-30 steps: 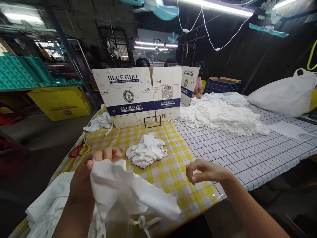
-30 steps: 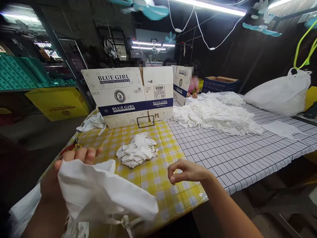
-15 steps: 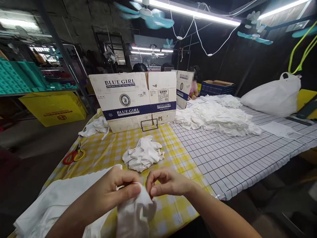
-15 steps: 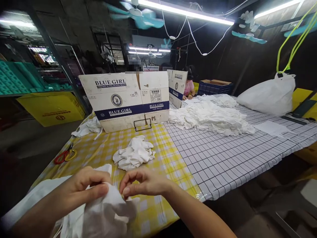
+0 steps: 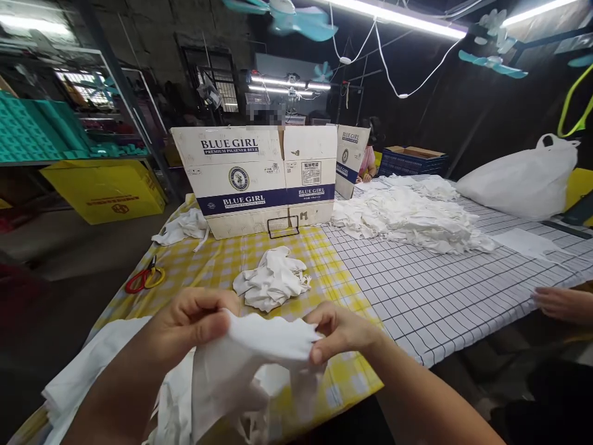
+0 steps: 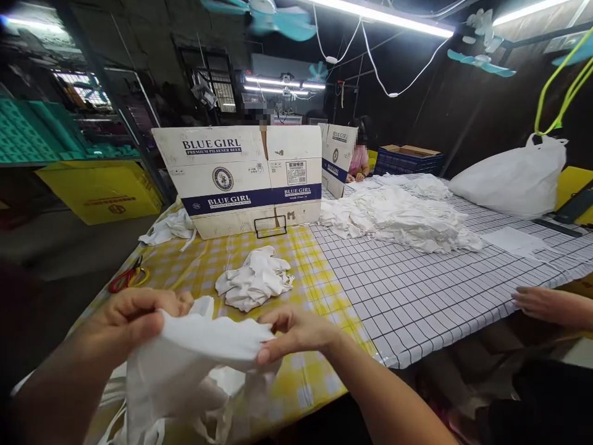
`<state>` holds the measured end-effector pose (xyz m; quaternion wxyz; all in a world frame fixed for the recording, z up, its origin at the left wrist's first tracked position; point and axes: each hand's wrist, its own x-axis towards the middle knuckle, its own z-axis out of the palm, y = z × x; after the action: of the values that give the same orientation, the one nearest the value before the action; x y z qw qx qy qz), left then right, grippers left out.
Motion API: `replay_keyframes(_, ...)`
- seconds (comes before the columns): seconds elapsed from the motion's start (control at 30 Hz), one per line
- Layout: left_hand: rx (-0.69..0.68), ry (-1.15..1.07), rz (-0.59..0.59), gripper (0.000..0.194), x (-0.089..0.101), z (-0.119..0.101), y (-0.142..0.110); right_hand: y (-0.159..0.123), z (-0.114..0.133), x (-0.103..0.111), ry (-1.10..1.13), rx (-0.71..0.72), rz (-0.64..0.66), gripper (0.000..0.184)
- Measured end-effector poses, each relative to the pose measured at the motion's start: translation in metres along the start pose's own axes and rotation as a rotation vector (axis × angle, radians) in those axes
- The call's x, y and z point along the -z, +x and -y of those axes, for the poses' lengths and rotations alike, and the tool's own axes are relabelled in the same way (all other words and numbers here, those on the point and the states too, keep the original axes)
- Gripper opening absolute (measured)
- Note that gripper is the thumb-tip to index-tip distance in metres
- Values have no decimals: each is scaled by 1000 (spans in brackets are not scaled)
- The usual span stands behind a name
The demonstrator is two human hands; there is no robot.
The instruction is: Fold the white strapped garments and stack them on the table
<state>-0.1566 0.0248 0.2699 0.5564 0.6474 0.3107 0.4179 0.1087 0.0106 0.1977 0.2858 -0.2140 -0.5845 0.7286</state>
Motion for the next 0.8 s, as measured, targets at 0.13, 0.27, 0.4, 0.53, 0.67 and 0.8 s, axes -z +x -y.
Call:
replay_keyframes(0.13, -84, -198, 73, 26, 29, 9, -1, -14, 6, 29, -87, 107, -84, 22)
replay_keyframes(0.27, -121, -247, 26, 23, 47, 20, -1, -29, 15, 48, -184, 158, -170, 21)
replay_keyframes(0.4, -140, -187, 35, 25, 58, 30, -1, -41, 31, 60, -365, 132, -212, 25)
replay_keyframes(0.53, -256, -208, -42, 34, 65, 36, 0, -47, 45, 67, -633, 32, -110, 26)
replay_keyframes(0.67, -328, -151, -112, 36, 76, 42, -2, -53, 50, 71, -756, -42, -60, 27)
replay_keyframes(0.8, -227, 35, -90, 33, 82, 44, -4, -60, 53, 75, -778, 97, -295, 28)
